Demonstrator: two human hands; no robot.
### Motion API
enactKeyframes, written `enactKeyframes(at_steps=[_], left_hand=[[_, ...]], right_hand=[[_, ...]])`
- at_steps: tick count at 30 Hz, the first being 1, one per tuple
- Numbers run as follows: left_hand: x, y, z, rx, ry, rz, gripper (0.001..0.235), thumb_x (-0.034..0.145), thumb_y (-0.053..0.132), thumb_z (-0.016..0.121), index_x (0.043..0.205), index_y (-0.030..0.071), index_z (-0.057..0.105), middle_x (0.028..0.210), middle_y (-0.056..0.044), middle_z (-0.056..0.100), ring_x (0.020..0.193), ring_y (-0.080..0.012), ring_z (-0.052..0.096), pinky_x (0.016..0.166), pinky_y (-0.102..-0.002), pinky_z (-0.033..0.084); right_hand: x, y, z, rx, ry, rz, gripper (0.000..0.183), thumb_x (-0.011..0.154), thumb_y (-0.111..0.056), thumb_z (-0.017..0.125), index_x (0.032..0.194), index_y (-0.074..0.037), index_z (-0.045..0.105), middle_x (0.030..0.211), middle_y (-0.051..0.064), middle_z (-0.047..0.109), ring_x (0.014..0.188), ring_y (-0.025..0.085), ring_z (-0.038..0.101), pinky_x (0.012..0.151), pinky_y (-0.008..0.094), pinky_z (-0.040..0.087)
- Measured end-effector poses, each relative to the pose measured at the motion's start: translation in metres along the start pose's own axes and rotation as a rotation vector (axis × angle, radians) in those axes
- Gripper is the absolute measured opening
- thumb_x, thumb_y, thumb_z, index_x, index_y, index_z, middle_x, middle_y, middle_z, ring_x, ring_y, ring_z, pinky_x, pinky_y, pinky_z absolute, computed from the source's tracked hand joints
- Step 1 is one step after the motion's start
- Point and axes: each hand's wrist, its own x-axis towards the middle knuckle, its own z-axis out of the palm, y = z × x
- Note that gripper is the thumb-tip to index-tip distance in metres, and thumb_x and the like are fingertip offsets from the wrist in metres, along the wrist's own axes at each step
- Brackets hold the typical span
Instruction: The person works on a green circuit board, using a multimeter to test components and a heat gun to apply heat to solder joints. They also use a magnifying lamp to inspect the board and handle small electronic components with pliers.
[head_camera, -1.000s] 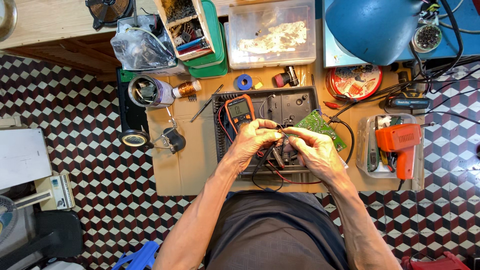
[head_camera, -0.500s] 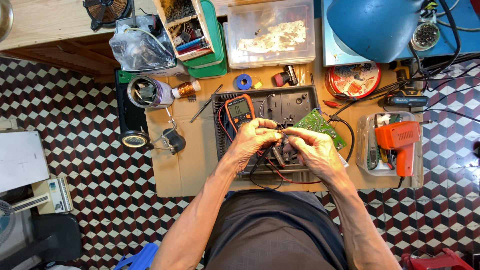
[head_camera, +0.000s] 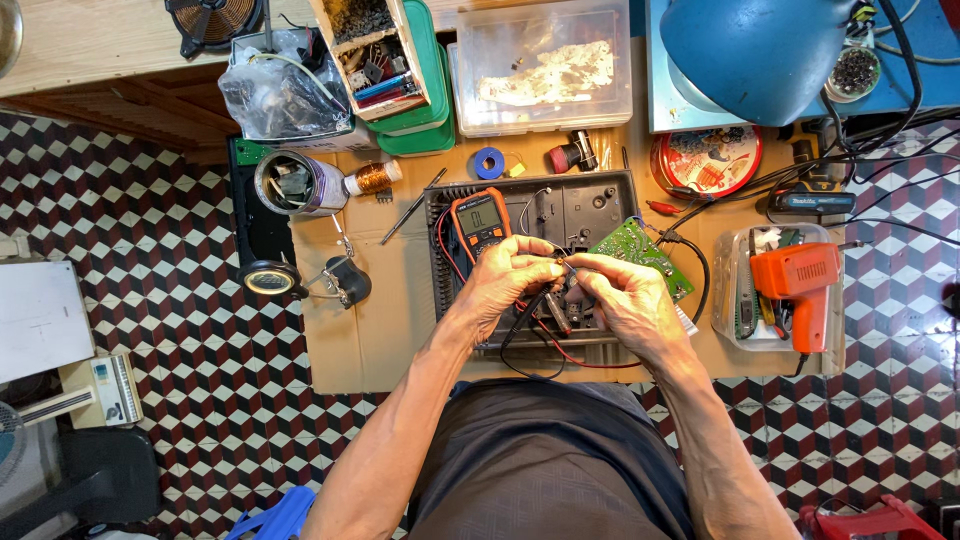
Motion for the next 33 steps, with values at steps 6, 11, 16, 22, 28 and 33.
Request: enactKeyframes(at_steps=[6, 11, 16, 22, 28, 33], left_hand=[[0.005, -0.003, 0.005, -0.196, -0.002, -0.038, 0.039, 0.088, 0.009, 0.075, 0.121, -0.002, 0.056, 0.099, -0.011, 0.075, 0.084, -0.0136, 0.071, 0.075, -0.024, 0.058], [0.040, 0.013, 0.039, -0.261, -0.035, 0.040, 0.036, 0.089, 0.009, 0.075, 0.119, 0.000, 0.058, 0.100, -0.010, 0.072, 0.084, -0.0140, 0.070, 0.074, -0.028, 0.056], [0.064, 0.035, 0.059, -0.302, -0.098, 0.153, 0.037, 0.086, 0.008, 0.076, 0.118, -0.001, 0.060, 0.101, -0.012, 0.074, 0.086, -0.0179, 0.071, 0.081, -0.030, 0.058], [0.056, 0.044, 0.037, -0.208, 0.038, 0.073, 0.036, 0.087, 0.007, 0.074, 0.117, 0.000, 0.056, 0.099, -0.013, 0.074, 0.086, -0.0181, 0.071, 0.081, -0.029, 0.057], [0.046, 0.044, 0.032, -0.189, 0.099, -0.007, 0.033, 0.087, 0.006, 0.072, 0.116, 0.001, 0.057, 0.103, -0.014, 0.073, 0.089, -0.0187, 0.071, 0.083, -0.030, 0.057], [0.048, 0.044, 0.030, -0.219, 0.106, -0.011, 0.033, 0.086, 0.006, 0.072, 0.114, 0.001, 0.057, 0.102, -0.014, 0.073, 0.089, -0.0191, 0.070, 0.084, -0.031, 0.058]], right_hand=[[-0.001, -0.005, 0.005, 0.092, 0.068, -0.022, 0.030, 0.098, -0.016, 0.062, 0.123, -0.004, 0.074, 0.081, 0.003, 0.074, 0.053, 0.003, 0.049, 0.047, 0.019, 0.040], [0.007, -0.011, -0.015, 0.336, 0.229, -0.043, 0.033, 0.099, -0.016, 0.061, 0.128, -0.001, 0.070, 0.082, 0.005, 0.073, 0.050, 0.005, 0.048, 0.042, 0.020, 0.032], [0.024, 0.003, -0.028, 0.401, 0.430, -0.014, 0.039, 0.100, -0.019, 0.060, 0.135, -0.003, 0.065, 0.091, 0.009, 0.075, 0.058, 0.006, 0.056, 0.046, 0.021, 0.042], [0.036, 0.043, -0.013, -0.071, 0.312, -0.323, 0.039, 0.101, -0.019, 0.060, 0.136, -0.002, 0.059, 0.127, 0.014, 0.069, 0.113, 0.018, 0.064, 0.096, 0.028, 0.049], [0.034, 0.054, -0.075, -0.090, 0.652, -0.090, 0.028, 0.100, -0.027, 0.062, 0.104, -0.006, 0.079, 0.100, 0.012, 0.079, 0.087, 0.016, 0.065, 0.078, 0.030, 0.049], [0.034, 0.052, -0.157, -0.192, 0.971, -0.431, 0.026, 0.094, -0.017, 0.068, 0.116, -0.003, 0.067, 0.095, 0.006, 0.072, 0.082, 0.011, 0.063, 0.073, 0.027, 0.051]])
